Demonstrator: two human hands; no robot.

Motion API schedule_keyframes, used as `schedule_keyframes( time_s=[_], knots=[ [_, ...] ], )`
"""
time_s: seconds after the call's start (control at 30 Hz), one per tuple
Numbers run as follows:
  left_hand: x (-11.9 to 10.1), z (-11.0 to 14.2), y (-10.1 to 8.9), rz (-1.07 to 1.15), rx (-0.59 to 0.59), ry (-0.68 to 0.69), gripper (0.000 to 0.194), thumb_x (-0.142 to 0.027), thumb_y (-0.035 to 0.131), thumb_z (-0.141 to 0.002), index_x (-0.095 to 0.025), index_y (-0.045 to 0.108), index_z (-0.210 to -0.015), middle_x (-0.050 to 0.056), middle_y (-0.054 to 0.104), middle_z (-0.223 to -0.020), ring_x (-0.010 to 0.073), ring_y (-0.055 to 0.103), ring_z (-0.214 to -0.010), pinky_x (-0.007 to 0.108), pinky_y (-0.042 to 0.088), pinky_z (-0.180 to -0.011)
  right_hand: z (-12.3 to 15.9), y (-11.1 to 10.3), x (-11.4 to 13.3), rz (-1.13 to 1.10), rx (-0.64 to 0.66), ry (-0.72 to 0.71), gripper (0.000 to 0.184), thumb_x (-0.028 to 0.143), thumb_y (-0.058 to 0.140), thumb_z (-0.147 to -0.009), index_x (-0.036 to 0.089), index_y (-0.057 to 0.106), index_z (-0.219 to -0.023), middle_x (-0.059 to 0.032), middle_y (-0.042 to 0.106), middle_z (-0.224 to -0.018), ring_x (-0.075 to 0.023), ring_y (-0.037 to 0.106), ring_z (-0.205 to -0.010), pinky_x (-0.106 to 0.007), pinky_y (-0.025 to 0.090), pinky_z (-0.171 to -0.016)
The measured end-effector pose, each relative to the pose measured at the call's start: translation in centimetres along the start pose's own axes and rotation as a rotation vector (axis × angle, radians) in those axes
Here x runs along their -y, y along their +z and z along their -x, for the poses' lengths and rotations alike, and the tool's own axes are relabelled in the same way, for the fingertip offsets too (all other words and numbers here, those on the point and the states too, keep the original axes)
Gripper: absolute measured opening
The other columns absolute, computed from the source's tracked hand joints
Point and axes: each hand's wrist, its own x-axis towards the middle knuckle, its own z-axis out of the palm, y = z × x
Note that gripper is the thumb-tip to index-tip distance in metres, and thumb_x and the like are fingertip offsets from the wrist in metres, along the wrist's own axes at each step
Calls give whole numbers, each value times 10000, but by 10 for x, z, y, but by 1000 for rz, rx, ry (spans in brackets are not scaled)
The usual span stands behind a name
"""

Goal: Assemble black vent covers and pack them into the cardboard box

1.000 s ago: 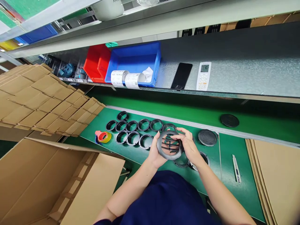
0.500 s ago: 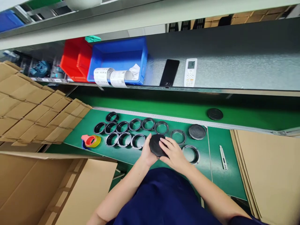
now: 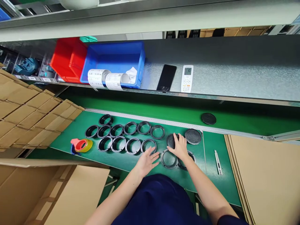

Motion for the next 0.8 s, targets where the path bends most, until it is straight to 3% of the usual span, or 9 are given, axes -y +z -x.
schedule_keyframes(
  time_s=[0.2,0.3,0.47,0.63,0.73,0.8],
  knots=[
    [-10,2,-26,21,-73,19,430,-311,541,-961,-148,493,-1356,178,555,-1363,258,518,-1293,392,359,-1135,-31,31,-20,187,44,-48,921,592,620,-836,92,279,-1530,-278,248,-1550,-415,235,-1430,-587,72,-1165],
    [-12,2,-36,32,-124,15,423,-279,512,-972,-135,472,-1368,178,553,-1368,253,528,-1287,379,374,-1135,-50,27,-19,169,23,-56,893,614,540,-893,60,256,-1534,-277,164,-1584,-403,154,-1469,-568,74,-1179],
    [-13,-6,-52,78,-181,-15,433,-247,484,-986,-104,457,-1393,185,583,-1336,265,550,-1263,388,356,-1164,-73,15,-9,58,-168,-55,738,518,340,-1001,66,171,-1560,-195,79,-1624,-322,58,-1506,-520,78,-1211],
    [-22,-16,-50,43,-231,7,515,-184,504,-960,-45,402,-1445,205,613,-1290,289,566,-1234,401,388,-1154,-89,21,-16,-65,41,-39,690,512,373,-986,88,307,-1526,-172,198,-1606,-292,146,-1499,-494,94,-1217],
    [-30,-17,-43,32,-273,35,538,-163,494,-951,-43,383,-1464,185,635,-1265,271,559,-1245,378,409,-1143,-121,-11,-62,-292,-155,246,615,483,464,-952,155,425,-1470,-126,271,-1594,-284,166,-1492,-483,145,-1211],
    [-34,-16,-40,64,-331,14,543,-166,473,-956,-63,367,-1479,162,637,-1273,255,538,-1268,363,394,-1155,-146,-47,-109,-416,-370,567,608,429,454,-959,80,403,-1455,-222,230,-1584,-350,151,-1481,-563,196,-1173]
  ],
)
